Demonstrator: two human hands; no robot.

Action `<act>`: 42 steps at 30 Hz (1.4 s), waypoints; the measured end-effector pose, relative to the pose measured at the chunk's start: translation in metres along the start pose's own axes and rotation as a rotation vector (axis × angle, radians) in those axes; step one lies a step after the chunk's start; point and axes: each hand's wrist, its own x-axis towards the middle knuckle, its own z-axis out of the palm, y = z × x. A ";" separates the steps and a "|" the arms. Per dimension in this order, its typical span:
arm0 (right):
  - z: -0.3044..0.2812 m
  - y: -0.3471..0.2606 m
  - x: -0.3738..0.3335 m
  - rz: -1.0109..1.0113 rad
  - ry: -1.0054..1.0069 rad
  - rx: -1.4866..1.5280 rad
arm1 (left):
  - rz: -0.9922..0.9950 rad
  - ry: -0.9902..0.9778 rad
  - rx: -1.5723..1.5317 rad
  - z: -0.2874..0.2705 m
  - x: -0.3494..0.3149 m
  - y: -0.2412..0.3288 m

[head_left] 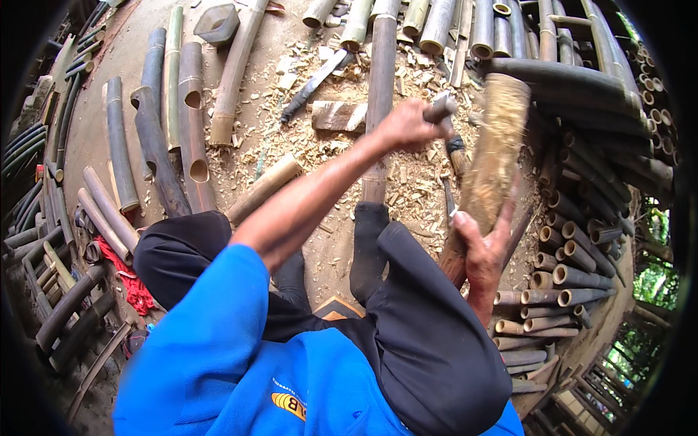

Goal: The person scrapes the outer layer of a bamboo pipe using a knife and then wipes it with a dry piece of bamboo bark, before picking up other bamboo pipes and using the knife to widen a pre-cut hole in one of them.

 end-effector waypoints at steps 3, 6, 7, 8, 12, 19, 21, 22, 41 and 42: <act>-0.011 0.000 -0.002 0.048 0.207 0.058 | -0.024 -0.272 0.108 -0.015 0.044 0.007; -0.018 -0.003 0.006 0.054 0.231 0.099 | 0.042 -0.396 0.297 -0.006 0.047 -0.014; -0.017 -0.009 0.010 0.047 0.239 0.090 | 0.002 -0.405 0.310 -0.006 0.047 -0.021; -0.025 -0.009 0.014 -0.028 0.282 0.028 | -0.019 -0.439 0.311 -0.002 0.046 -0.012; -0.026 -0.008 0.035 -0.050 0.363 0.049 | -0.081 -0.469 0.153 -0.014 0.038 0.001; 0.007 -0.050 0.071 -0.158 -0.136 -0.164 | -0.127 -0.431 0.022 -0.040 0.013 -0.010; 0.010 -0.070 0.064 -0.337 0.043 -0.105 | -0.012 -0.435 -0.111 -0.039 0.017 -0.020; 0.013 -0.063 0.065 -0.338 0.041 -0.109 | -0.010 -0.433 -0.114 -0.039 0.018 -0.026; 0.040 -0.102 0.106 -0.220 -0.473 -0.546 | 0.202 1.149 -1.339 -0.054 -0.068 -0.069; 0.047 -0.105 0.113 -0.215 -0.473 -0.552 | 0.224 1.092 -1.419 -0.055 -0.066 -0.071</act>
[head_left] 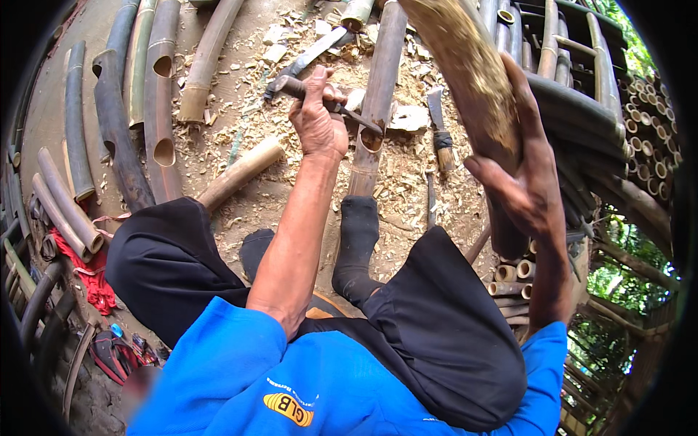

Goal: The person scrapes the outer layer of a bamboo pipe using a knife and then wipes it with a dry piece of bamboo bark, before picking up other bamboo pipes and using the knife to widen a pre-cut hole in one of them.

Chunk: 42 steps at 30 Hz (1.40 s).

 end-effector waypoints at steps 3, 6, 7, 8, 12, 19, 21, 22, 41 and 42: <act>0.007 -0.012 0.023 -0.158 -0.060 -0.084 | 0.018 0.043 0.090 0.008 -0.016 -0.022; 0.023 -0.032 0.038 -0.277 -0.039 -0.165 | 0.044 0.005 0.084 0.007 -0.023 -0.029; 0.025 -0.027 0.039 -0.325 -0.090 -0.206 | 0.079 -0.015 0.082 0.006 -0.028 -0.033; 0.026 -0.015 0.042 -0.367 -0.129 -0.248 | -0.001 -0.052 0.107 0.005 -0.037 -0.033; 0.047 -0.007 0.051 -0.508 -0.339 -0.694 | 0.312 -0.201 0.587 -0.068 -0.028 -0.079; -0.002 -0.026 0.032 -0.547 -0.187 -0.278 | 0.852 -0.694 1.563 -0.049 -0.038 -0.079; 0.015 -0.016 0.032 -0.323 -0.357 -0.333 | 0.786 -0.603 1.379 -0.072 -0.033 -0.086; 0.021 -0.009 0.033 -0.332 -0.423 -0.642 | 0.704 -0.548 1.314 -0.076 -0.025 -0.094; 0.002 0.006 0.030 -0.276 -0.183 -0.219 | 0.079 -0.406 0.488 -0.009 -0.073 -0.014; 0.003 0.005 0.031 -0.280 -0.189 -0.246 | 0.078 -0.405 0.488 -0.009 -0.073 -0.016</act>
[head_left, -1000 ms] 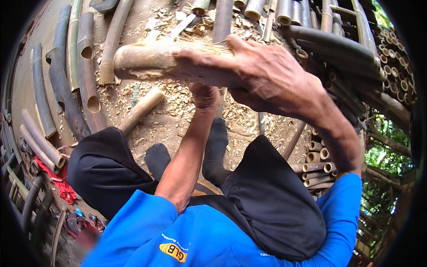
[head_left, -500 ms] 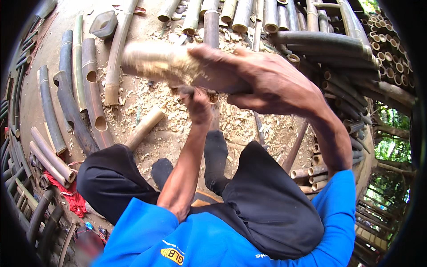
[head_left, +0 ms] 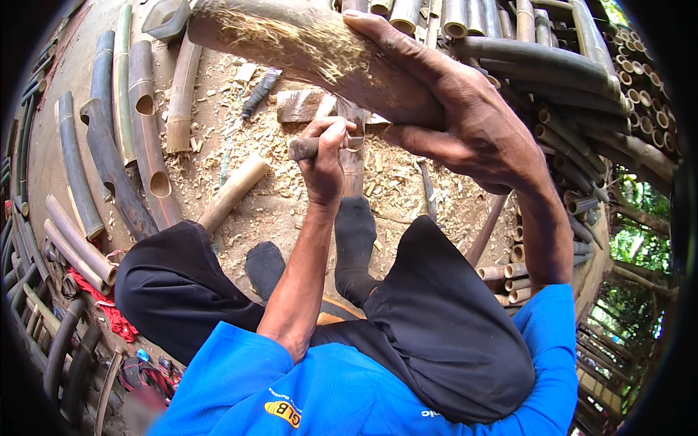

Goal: The person scrapes the outer layer of a bamboo pipe using a knife and then wipes it with a dry piece of bamboo bark, before picking up other bamboo pipes and using the knife to widen a pre-cut hole in one of them.

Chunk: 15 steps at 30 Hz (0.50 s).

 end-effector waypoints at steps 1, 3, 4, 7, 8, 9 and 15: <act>0.001 -0.001 0.001 -0.011 0.004 0.013 | -0.003 0.034 -0.001 0.001 0.000 -0.002; 0.002 -0.001 0.003 -0.024 0.013 0.027 | -0.003 0.066 0.001 0.003 0.000 -0.001; 0.003 0.000 0.002 -0.122 0.080 0.004 | 0.002 0.079 0.041 0.003 0.001 -0.001; 0.005 -0.011 0.000 -0.077 0.032 0.192 | 0.353 0.021 0.645 -0.023 0.003 -0.018; 0.004 -0.015 0.002 -0.045 -0.100 0.119 | 0.379 0.009 0.679 -0.038 0.004 -0.033; -0.004 -0.024 0.002 -0.006 -0.236 0.018 | 0.313 -0.005 0.553 -0.041 0.008 -0.054; -0.019 -0.022 -0.007 -0.074 -0.141 -0.274 | 0.304 -0.234 0.635 -0.016 0.017 -0.059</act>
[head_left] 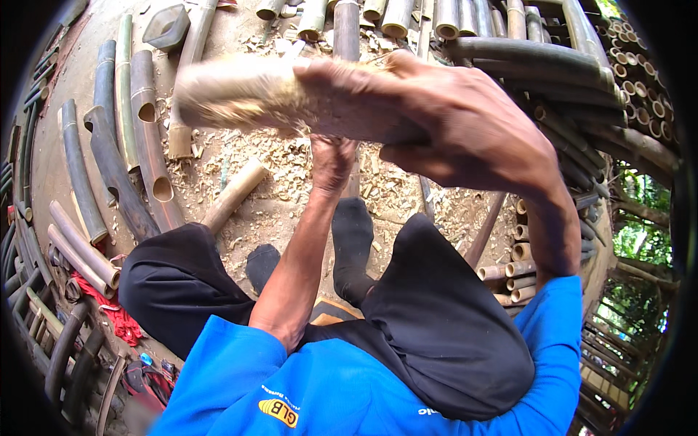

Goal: The person scrapes the outer layer of a bamboo pipe using a knife and then wipes it with a dry piece of bamboo bark, before picking up other bamboo pipes and using the knife to widen a pre-cut hole in one of them.

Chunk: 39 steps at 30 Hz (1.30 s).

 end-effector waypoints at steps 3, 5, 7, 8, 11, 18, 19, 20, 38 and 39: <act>0.011 -0.001 -0.009 0.004 0.067 0.151 | 0.073 -0.049 0.190 0.005 0.000 0.010; 0.017 0.001 -0.012 0.125 -0.112 0.097 | 0.192 -0.117 0.394 0.010 -0.001 -0.008; 0.021 0.016 -0.032 0.212 -0.101 0.040 | -0.031 -0.101 -0.231 0.037 0.006 0.041; 0.019 0.019 -0.039 0.209 -0.093 0.044 | -0.226 -0.044 -0.623 0.038 0.012 0.070; 0.011 0.005 -0.043 0.099 0.176 0.177 | -0.268 -0.132 -0.081 0.026 0.018 0.053; 0.044 0.000 -0.059 0.467 -0.117 0.206 | -0.263 0.025 -0.345 0.030 0.030 0.059; 0.053 0.002 -0.066 0.444 0.047 0.458 | -0.345 0.093 -0.418 0.024 0.033 0.054; 0.063 0.007 -0.080 0.441 0.218 0.694 | -0.494 0.235 -0.391 0.015 0.044 0.050; 0.185 0.146 -0.151 0.980 0.619 0.121 | -0.609 -0.066 1.399 -0.197 -0.038 0.009; 0.177 0.124 -0.146 1.046 0.672 0.302 | -0.533 0.052 1.443 -0.199 -0.034 0.014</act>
